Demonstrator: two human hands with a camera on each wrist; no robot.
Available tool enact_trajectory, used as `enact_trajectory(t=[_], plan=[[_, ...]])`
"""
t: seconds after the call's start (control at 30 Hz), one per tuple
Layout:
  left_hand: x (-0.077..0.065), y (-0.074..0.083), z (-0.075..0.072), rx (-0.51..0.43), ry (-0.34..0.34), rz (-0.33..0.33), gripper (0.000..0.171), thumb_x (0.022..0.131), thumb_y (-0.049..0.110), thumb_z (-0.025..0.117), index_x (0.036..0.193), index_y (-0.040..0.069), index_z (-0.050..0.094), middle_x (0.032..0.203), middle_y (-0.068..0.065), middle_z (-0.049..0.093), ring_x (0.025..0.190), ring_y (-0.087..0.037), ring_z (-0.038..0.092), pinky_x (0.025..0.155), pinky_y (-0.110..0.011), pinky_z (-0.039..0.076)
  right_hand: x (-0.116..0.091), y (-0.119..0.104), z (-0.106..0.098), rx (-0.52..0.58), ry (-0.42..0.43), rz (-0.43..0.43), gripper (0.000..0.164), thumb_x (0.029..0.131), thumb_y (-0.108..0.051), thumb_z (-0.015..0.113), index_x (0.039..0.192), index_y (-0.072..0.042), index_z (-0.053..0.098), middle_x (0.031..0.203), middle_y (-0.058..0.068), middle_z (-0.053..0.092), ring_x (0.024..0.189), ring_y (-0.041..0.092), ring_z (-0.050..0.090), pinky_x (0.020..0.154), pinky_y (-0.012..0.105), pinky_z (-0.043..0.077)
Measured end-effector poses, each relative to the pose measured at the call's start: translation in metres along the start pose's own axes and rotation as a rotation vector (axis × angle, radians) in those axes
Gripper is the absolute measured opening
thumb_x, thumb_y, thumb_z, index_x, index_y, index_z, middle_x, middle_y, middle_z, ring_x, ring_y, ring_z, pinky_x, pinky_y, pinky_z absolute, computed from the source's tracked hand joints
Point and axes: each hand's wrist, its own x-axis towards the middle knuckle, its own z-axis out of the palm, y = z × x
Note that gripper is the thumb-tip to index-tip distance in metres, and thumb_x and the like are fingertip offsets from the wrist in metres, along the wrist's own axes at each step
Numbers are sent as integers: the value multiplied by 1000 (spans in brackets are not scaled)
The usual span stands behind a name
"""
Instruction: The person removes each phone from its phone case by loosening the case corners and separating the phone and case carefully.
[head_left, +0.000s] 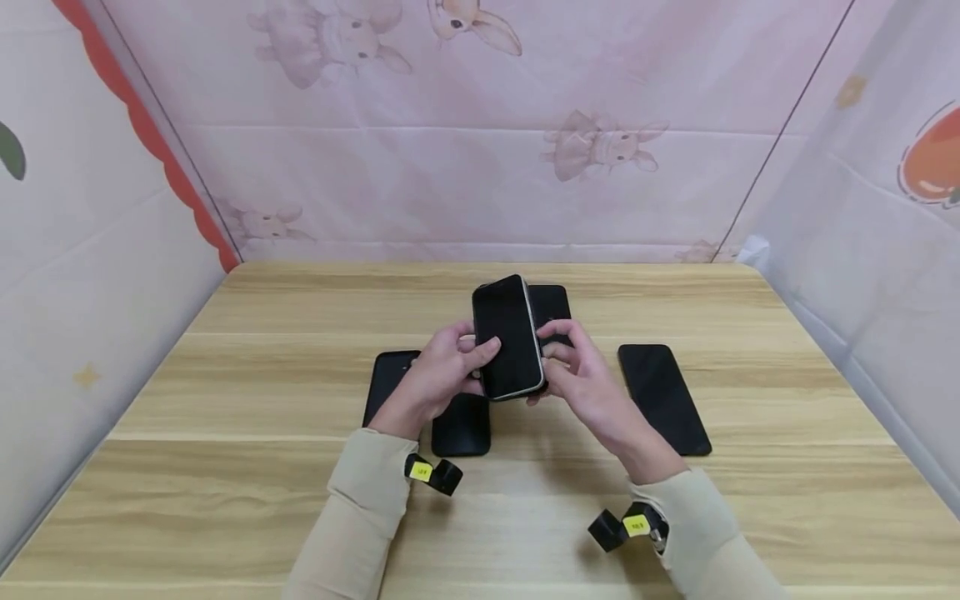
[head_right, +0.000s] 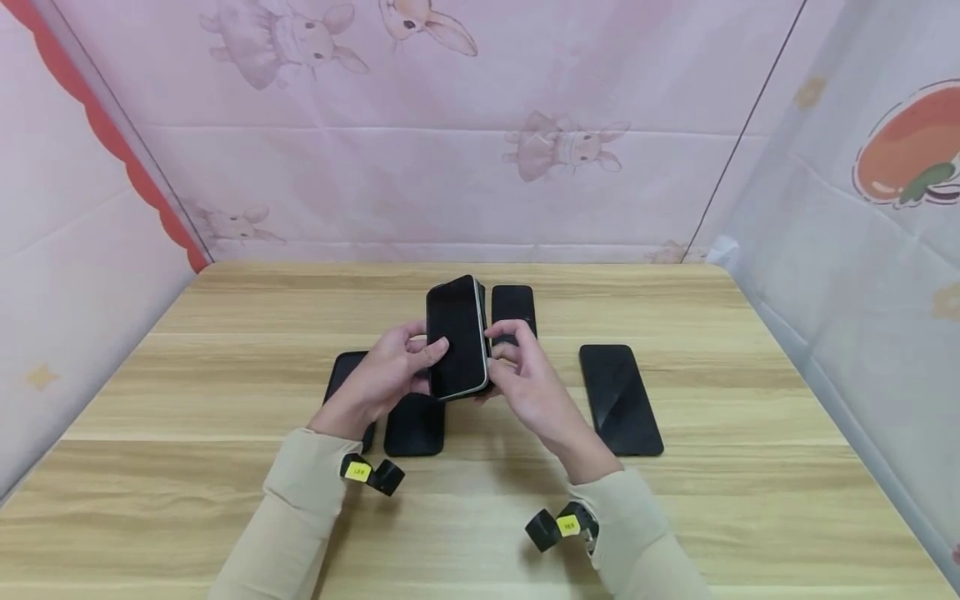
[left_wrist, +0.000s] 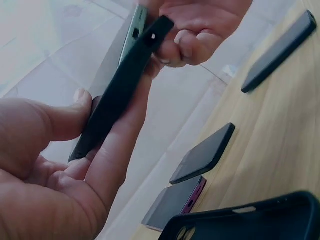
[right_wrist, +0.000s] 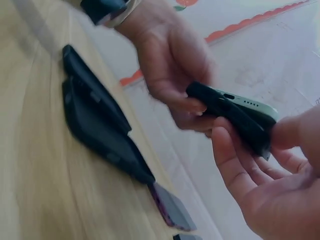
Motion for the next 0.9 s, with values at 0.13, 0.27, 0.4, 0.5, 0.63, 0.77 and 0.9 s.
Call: enact_trajectory(t=[0.13,0.27,0.4,0.5,0.63,0.77,0.9], plan=[[0,0,5,59,48,11,40,100,15,60,133,0,45,119,-24,66,84,-18,71,68,-38,62,2,3,-4,-138,14,-20,20,101,-4,48,121,-3,48,103,17,59,67,28,65,63,39,60],[-1,-2,9,132,84,10,41,97,19,64,132,4,47,118,-21,68,84,-21,71,67,-39,62,1,0,-8,-425,41,-54,20,99,-3,52,115,-1,62,98,16,59,69,24,62,62,32,57],[1,-6,12,202,143,12,38,95,21,68,124,5,49,111,-19,70,76,-19,71,61,-36,61,-2,-4,-8,-661,129,-69,23,96,-5,55,114,-1,69,97,13,57,78,19,57,67,27,52],[1,-9,14,263,190,20,38,93,23,71,119,5,49,107,-17,72,73,-18,71,57,-35,60,-4,-7,-5,-615,112,-10,26,99,-11,54,120,0,65,99,13,64,75,22,63,70,28,54],[1,-8,17,344,228,21,41,92,28,72,120,7,50,104,-13,73,75,-19,72,57,-35,60,-5,-9,-3,-398,23,88,32,103,-12,51,131,4,52,112,23,68,80,29,73,77,37,61],[0,-6,17,376,194,6,50,94,28,69,133,6,47,112,-15,71,80,-21,72,60,-34,61,-4,-8,-8,-299,-9,137,38,104,-9,48,138,7,43,121,28,63,88,37,73,85,41,60],[-3,-2,15,311,104,-2,60,99,17,62,149,3,33,126,-19,64,88,-28,73,66,-36,62,-3,-7,-17,-264,4,172,40,104,-8,46,141,6,41,126,27,62,88,35,74,89,40,58]])
